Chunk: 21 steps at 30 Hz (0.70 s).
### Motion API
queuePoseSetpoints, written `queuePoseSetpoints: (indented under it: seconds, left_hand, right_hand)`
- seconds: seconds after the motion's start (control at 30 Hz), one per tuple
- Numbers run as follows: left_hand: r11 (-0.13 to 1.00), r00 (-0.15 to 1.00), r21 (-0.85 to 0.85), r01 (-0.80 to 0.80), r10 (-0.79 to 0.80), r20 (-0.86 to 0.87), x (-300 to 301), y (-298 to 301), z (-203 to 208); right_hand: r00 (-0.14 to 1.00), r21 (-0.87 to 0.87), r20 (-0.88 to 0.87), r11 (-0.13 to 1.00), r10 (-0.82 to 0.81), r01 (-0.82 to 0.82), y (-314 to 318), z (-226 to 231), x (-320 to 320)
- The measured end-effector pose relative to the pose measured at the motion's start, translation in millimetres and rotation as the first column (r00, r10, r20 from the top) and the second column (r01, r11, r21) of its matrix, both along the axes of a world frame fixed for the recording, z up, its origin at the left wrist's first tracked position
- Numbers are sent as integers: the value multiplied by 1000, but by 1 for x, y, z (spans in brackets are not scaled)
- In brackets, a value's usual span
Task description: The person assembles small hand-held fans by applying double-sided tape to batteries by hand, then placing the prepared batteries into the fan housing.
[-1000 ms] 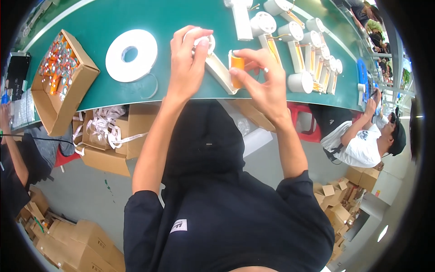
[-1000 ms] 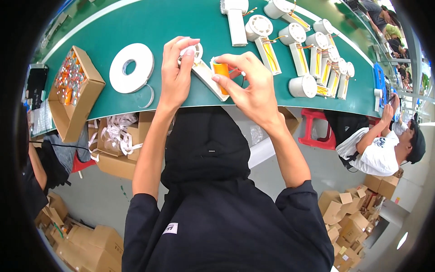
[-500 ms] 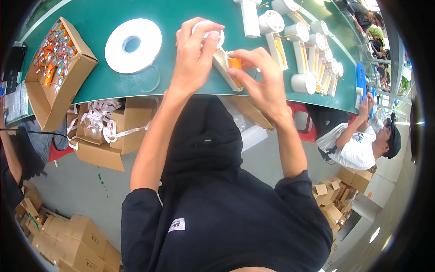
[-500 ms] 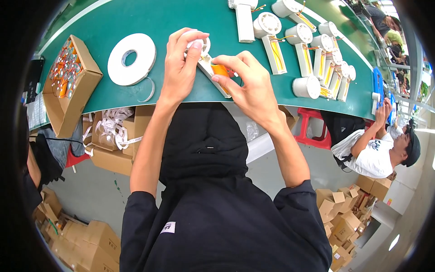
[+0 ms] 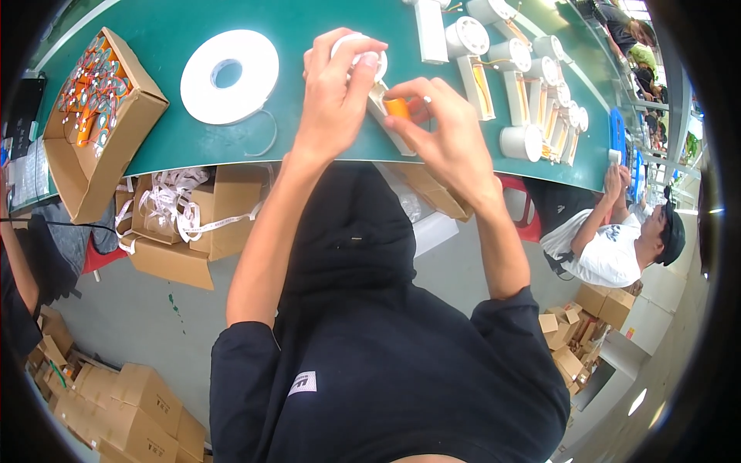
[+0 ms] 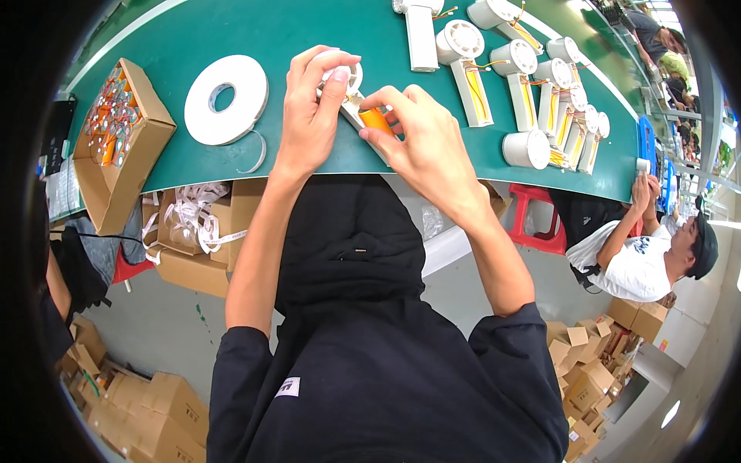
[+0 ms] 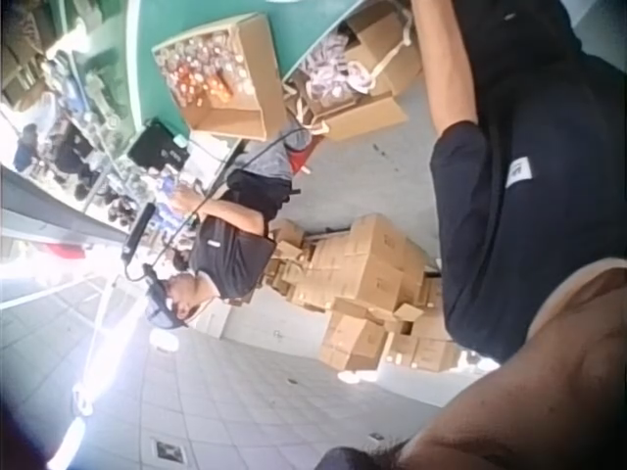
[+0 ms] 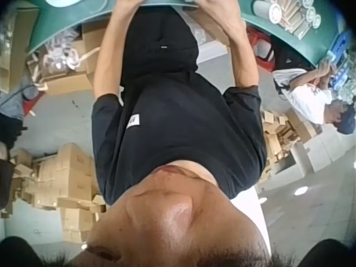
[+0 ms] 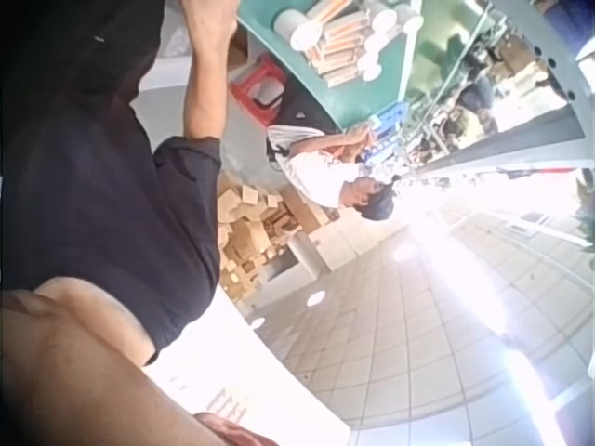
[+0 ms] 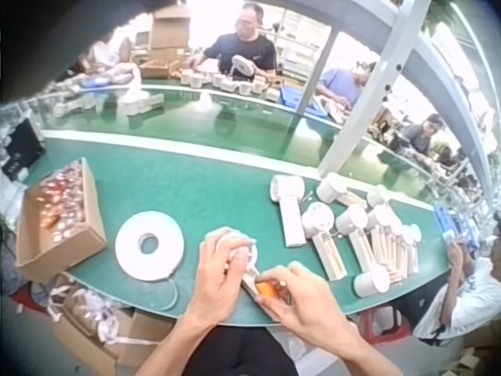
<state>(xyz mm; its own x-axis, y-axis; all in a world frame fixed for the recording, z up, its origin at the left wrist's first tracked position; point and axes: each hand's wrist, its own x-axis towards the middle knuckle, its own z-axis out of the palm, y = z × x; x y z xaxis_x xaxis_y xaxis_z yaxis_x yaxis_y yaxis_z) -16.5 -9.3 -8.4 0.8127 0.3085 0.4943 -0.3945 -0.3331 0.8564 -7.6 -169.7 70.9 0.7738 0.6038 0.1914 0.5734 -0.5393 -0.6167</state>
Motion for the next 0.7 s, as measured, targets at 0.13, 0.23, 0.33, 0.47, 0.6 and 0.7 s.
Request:
queuePoseSetpoints:
  seconds: [0.13,0.23,0.33,0.47,0.6,0.7]
  left_hand:
    - [1000,1000,14,-2,2,-3,1,1,0]
    - [995,1000,98,-17,15,25,0,2,0]
    - [995,1000,102,-16,14,21,0,2,1]
    - [995,1000,93,-19,18,13,-1,2,0]
    - [993,1000,113,-24,23,3,-1,1,2]
    - [994,1000,108,-12,12,3,0,2,1]
  right_hand:
    - [999,6,-45,1000,-20,20,1,1,1]
    - [998,-19,-45,999,-43,42,1,-3,1]
    - [992,42,-112,997,-61,66,2,-4,1]
    - [971,-13,-239,1000,-12,9,-2,3,11]
    - [980,-101,-190,992,58,-78,-7,6,21]
    - [928,-162,-340,962,156,-221,-9,16,39]
